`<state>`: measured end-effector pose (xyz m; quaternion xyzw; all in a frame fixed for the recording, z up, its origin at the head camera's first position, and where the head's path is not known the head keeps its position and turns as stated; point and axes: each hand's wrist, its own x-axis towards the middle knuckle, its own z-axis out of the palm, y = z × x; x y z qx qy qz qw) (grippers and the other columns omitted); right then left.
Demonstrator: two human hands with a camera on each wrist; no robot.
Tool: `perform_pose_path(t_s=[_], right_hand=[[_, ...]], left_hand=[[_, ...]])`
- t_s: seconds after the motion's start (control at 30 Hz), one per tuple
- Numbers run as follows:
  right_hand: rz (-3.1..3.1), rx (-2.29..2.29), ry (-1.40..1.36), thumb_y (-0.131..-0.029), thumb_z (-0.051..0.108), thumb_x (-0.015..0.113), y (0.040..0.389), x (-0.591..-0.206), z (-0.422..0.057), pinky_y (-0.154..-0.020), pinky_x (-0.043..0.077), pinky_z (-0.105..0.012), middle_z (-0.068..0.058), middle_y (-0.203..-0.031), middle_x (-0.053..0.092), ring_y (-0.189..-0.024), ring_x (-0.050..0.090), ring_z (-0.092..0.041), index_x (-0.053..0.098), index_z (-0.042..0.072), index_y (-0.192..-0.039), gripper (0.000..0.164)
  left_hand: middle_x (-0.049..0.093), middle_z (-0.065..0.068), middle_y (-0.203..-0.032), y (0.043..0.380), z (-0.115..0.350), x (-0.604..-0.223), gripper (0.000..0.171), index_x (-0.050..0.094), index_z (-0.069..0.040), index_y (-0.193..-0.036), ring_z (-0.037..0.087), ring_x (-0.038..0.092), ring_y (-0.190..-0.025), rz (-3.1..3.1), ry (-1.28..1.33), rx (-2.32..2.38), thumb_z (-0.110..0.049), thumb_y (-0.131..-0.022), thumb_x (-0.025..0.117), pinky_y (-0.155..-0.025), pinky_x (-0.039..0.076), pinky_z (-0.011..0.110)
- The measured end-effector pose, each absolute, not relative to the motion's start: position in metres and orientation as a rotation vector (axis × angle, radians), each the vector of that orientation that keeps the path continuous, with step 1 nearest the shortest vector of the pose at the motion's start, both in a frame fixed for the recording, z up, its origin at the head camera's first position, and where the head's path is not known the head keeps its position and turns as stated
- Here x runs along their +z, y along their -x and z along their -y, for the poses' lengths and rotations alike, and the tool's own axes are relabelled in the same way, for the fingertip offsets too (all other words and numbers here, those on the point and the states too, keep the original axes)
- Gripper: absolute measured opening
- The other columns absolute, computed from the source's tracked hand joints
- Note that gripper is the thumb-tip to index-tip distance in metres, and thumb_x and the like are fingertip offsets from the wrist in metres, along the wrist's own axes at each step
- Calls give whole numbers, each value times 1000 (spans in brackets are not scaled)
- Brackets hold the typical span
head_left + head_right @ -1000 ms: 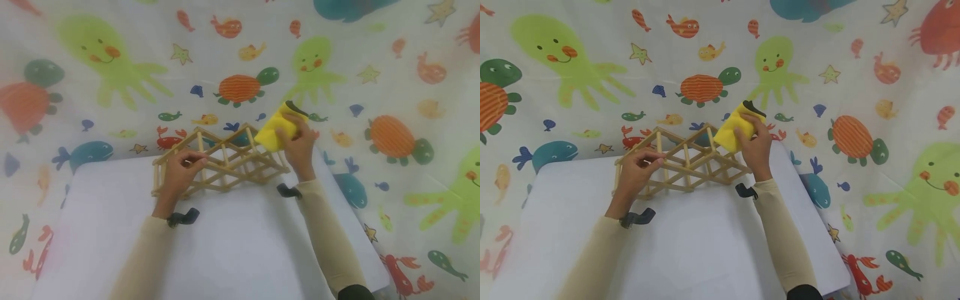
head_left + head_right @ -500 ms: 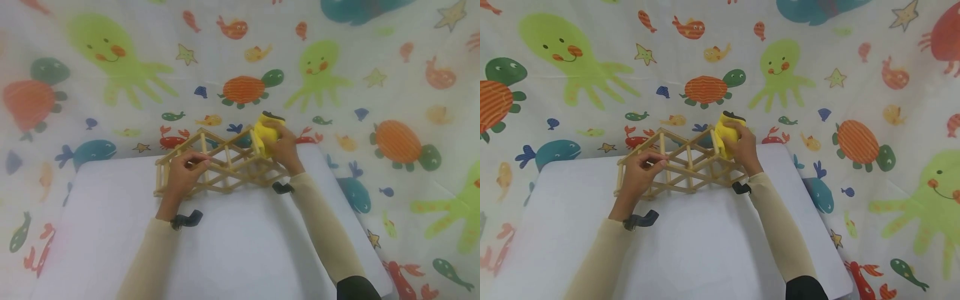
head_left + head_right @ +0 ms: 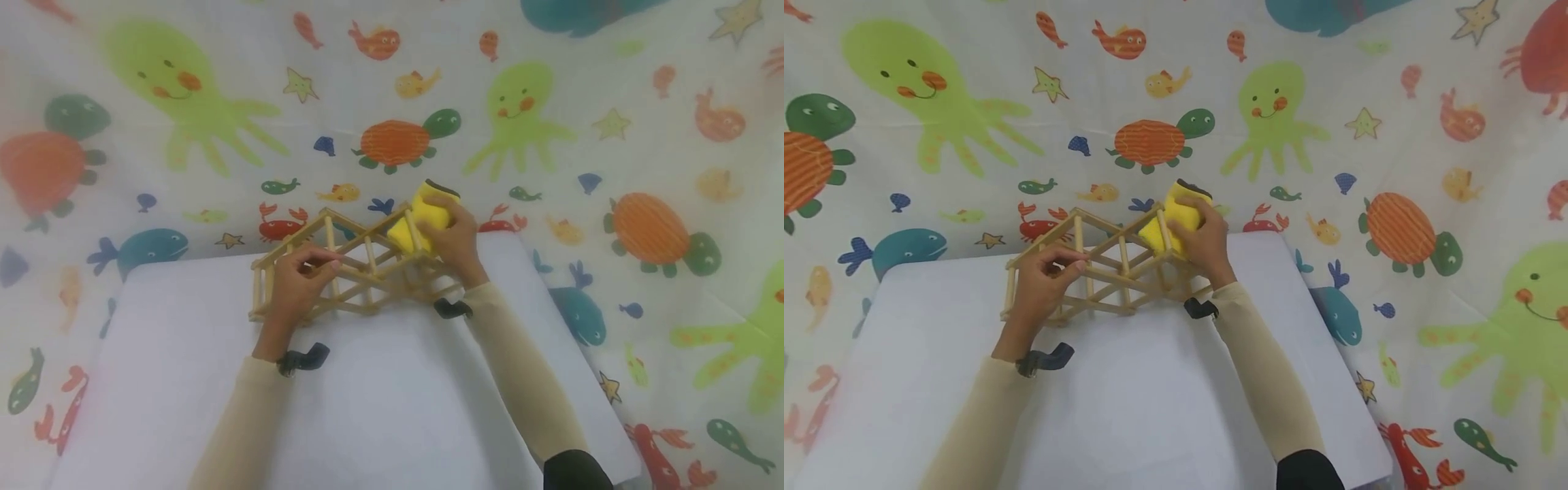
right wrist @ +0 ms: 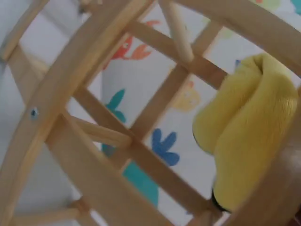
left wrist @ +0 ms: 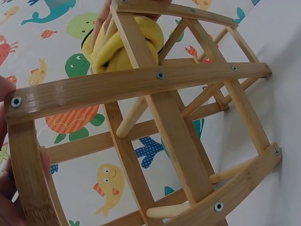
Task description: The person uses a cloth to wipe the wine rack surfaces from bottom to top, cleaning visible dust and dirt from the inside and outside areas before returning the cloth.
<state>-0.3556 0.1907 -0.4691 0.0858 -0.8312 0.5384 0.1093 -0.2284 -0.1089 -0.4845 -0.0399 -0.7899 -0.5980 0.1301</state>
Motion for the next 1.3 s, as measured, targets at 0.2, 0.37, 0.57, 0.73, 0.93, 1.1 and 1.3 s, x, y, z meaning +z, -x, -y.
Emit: perform_pose_path(t_s=[0.2, 0.37, 0.57, 0.73, 0.93, 1.1, 1.3], right_hand=[[2616, 1393, -153, -94, 23, 80, 363, -481, -206, -105, 56, -43, -3, -144, 66, -126, 63, -25, 70, 23, -132, 39], [2682, 1337, -67, -94, 24, 80, 359, -485, -220, -105, 56, -47, -5, -144, 67, -124, 64, -28, 70, 22, -131, 39], [2732, 1348, -21, -92, 31, 81, 343, -480, -222, -100, 57, -48, -3, -145, 67, -122, 63, -29, 71, 30, -130, 39], [2591, 1512, -19, -95, 28, 80, 336, -482, -236, -97, 56, -41, -1, -147, 64, -112, 64, -26, 69, 31, -134, 40], [2205, 1473, 21, -95, 20, 79, 335, -486, -261, -86, 56, -25, -5, -137, 70, -106, 67, -22, 71, 23, -133, 39], [2244, 1318, -81, -90, 15, 79, 334, -493, -269, -83, 52, -32, -7, -135, 73, -102, 66, -25, 74, 18, -129, 39], [2505, 1264, -157, -92, 13, 77, 333, -507, -262, -96, 56, -48, -11, -140, 70, -111, 66, -33, 69, 19, -133, 42]], left_hand=[[72, 1, -111, 224, 108, -480, 17, 79, -16, -112, 17, 63, -104, 2318, 86, -1756, -28, -100, 76, -88, 53, 21], [72, 0, -111, 223, 106, -482, 20, 79, -16, -113, 18, 63, -104, 2349, 74, -1755, -31, -100, 76, -86, 52, 20], [70, -3, -108, 219, 108, -481, 20, 79, -16, -111, 16, 63, -102, 2377, 73, -1729, -32, -100, 77, -83, 51, 21], [70, -13, -104, 214, 110, -481, 17, 80, -12, -108, 11, 63, -98, 2345, 80, -1713, -26, -99, 78, -81, 49, 24], [69, -15, -105, 209, 110, -477, 20, 80, -11, -111, 11, 63, -97, 2355, 77, -1706, -27, -99, 78, -80, 50, 21], [69, -15, -104, 204, 115, -475, 18, 80, -11, -111, 11, 62, -97, 2346, 46, -1696, -23, -98, 79, -80, 48, 23], [69, -15, -105, 207, 113, -481, 21, 79, -10, -113, 11, 62, -99, 2342, 56, -1730, -26, -99, 78, -82, 46, 25]])
